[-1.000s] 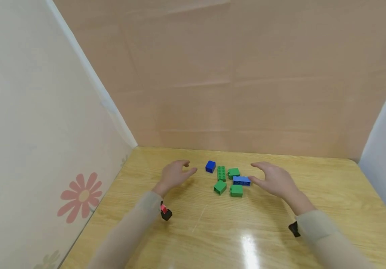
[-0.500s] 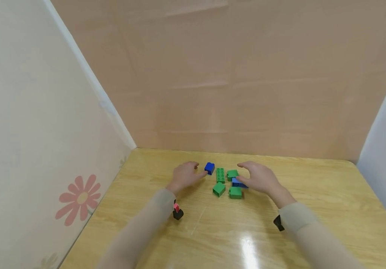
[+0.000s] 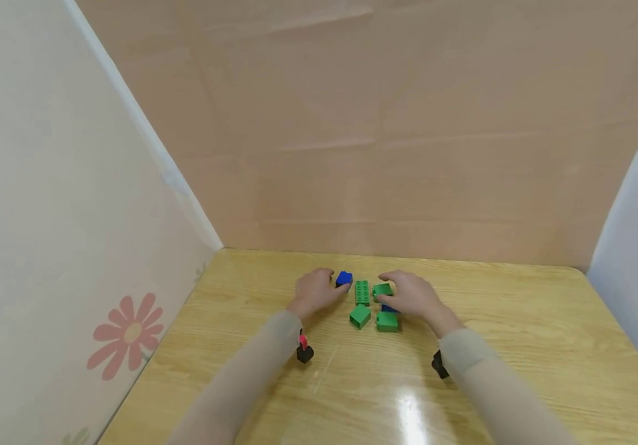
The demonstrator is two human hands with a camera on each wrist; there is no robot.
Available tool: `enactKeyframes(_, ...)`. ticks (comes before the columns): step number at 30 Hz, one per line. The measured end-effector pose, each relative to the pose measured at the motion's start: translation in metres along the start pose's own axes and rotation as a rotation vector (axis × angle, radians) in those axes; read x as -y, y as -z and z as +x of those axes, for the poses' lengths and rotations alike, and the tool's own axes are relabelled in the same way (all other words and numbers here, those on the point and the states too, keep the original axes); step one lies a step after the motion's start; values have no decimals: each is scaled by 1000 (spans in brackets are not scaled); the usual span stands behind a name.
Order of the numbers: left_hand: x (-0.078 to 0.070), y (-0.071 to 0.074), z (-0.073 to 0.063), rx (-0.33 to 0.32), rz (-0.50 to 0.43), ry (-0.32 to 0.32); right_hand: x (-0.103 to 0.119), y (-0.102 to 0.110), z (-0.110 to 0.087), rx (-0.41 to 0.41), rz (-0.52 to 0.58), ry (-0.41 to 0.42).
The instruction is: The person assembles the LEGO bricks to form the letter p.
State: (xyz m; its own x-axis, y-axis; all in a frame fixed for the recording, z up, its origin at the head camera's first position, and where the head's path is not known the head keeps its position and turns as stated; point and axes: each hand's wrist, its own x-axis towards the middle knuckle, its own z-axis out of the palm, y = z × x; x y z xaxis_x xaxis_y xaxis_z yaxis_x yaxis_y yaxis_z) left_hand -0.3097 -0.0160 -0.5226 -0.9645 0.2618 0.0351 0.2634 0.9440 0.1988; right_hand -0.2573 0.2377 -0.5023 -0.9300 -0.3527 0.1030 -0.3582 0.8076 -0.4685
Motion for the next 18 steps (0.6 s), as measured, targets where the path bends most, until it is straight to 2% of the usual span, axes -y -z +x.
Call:
enactKeyframes(6,-4,-4,5,-9,14,19,2,-8,9,31,-16,-38)
enactKeyframes(18,-15,-1,7,-6,33,41,11,-16,15,63,7,-120)
